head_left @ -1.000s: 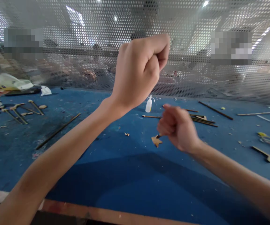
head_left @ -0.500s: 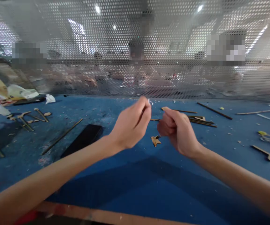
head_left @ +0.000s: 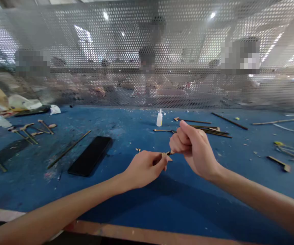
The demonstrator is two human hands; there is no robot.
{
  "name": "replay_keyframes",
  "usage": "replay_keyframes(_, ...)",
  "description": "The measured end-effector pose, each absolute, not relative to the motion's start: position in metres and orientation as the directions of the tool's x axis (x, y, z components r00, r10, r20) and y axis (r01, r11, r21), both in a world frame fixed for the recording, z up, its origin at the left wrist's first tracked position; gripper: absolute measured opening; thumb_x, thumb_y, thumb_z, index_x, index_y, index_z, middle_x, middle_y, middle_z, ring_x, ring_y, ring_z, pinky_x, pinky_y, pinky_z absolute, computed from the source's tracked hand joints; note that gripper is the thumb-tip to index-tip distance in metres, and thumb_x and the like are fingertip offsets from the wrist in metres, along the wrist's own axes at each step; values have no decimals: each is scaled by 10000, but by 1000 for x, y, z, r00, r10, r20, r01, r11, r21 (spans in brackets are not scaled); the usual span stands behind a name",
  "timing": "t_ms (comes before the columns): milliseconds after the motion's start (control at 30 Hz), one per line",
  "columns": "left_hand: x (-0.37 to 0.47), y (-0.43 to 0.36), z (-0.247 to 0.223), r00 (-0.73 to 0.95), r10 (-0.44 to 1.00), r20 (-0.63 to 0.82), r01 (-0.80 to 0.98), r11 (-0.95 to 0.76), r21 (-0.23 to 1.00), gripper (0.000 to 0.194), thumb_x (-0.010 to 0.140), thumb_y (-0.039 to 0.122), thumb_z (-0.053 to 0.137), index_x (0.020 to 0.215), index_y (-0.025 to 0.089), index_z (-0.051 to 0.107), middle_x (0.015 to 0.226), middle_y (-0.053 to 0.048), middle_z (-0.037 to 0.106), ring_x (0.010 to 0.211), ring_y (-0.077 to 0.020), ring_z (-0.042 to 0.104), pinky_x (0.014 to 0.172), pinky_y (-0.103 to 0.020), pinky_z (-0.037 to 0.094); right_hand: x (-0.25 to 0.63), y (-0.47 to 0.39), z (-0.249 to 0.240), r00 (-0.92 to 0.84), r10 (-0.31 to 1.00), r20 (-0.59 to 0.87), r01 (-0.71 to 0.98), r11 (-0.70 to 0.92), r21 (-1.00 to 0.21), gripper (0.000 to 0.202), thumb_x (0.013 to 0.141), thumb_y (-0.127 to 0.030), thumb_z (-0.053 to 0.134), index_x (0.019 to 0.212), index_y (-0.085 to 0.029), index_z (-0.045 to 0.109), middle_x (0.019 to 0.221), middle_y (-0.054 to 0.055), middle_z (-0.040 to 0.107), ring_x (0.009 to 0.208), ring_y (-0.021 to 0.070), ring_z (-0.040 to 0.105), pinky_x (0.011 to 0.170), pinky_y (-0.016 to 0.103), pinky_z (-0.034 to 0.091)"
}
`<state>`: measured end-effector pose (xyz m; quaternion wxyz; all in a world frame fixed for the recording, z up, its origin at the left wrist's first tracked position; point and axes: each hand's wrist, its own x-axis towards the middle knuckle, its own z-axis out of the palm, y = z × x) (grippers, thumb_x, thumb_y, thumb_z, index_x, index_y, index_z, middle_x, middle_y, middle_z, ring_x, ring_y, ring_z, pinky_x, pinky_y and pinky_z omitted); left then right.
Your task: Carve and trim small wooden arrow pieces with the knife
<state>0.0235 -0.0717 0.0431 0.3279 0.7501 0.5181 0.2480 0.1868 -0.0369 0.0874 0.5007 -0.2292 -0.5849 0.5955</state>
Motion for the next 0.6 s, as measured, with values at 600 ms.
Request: replay_keyframes(600,10,-63,14,458,885,86,849,-464,253,500,1091,395,277,982,184,716,814,-75,728,758,-248,711,665,-329,476,241,-24,39,-581,704,408,363,673,-645,387,1057,-518,431,1081,-219,676,834,36,659,737,182,598,731,336,448)
